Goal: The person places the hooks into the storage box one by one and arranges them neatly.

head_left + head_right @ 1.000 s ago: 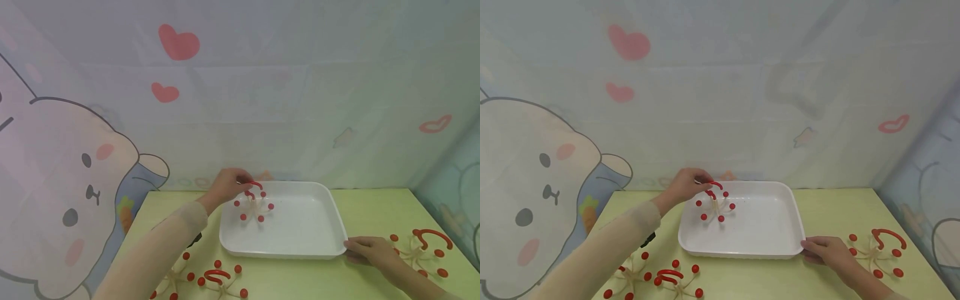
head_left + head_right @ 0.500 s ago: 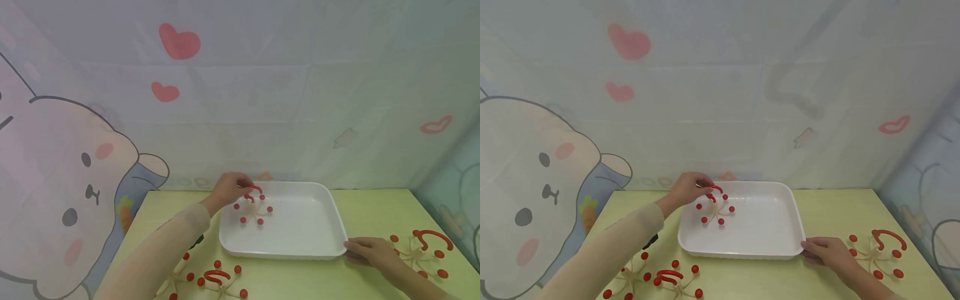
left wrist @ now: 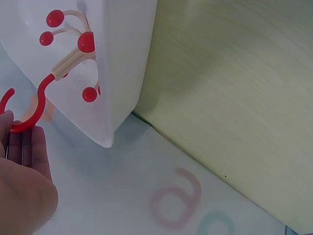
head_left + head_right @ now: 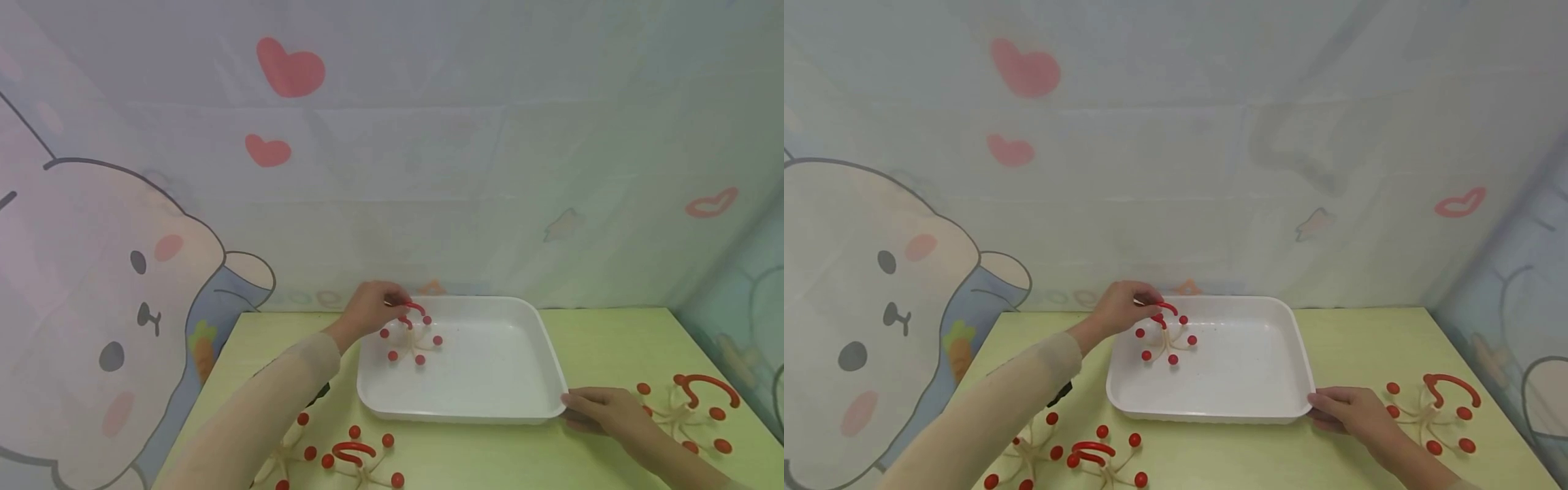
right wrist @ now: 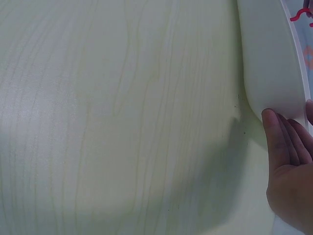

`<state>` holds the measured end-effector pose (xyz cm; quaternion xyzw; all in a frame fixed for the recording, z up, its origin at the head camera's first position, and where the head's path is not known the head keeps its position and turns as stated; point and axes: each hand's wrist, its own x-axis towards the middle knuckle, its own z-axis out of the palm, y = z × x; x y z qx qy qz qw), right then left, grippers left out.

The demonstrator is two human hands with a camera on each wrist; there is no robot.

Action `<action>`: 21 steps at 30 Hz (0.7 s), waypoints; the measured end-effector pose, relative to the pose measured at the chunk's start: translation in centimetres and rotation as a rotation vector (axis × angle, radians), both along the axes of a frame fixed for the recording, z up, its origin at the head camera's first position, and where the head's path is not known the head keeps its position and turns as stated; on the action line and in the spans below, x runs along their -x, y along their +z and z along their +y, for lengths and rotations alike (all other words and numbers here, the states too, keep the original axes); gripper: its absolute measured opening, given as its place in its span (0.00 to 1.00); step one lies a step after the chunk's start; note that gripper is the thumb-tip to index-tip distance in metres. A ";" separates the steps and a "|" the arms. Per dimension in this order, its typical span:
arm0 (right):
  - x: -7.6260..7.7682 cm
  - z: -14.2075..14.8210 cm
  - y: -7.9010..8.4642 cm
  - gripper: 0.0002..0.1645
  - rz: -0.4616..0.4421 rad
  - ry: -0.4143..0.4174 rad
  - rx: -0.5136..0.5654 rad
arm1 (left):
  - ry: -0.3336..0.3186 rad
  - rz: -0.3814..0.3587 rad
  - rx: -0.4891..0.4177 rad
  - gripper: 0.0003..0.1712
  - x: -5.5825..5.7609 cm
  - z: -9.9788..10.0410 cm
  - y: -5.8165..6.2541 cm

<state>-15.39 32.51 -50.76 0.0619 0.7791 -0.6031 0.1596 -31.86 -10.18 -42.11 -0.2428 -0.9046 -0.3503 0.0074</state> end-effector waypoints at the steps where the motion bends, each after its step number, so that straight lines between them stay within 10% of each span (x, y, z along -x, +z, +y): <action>1: 0.0 0.0 0.0 0.32 0.001 0.002 0.002 | -0.002 -0.002 -0.002 0.05 0.0 0.0 0.0; 21: 0.0 0.0 -0.1 0.34 -0.007 0.008 0.020 | -0.052 -0.009 0.034 0.15 -0.4 -2.4 1.6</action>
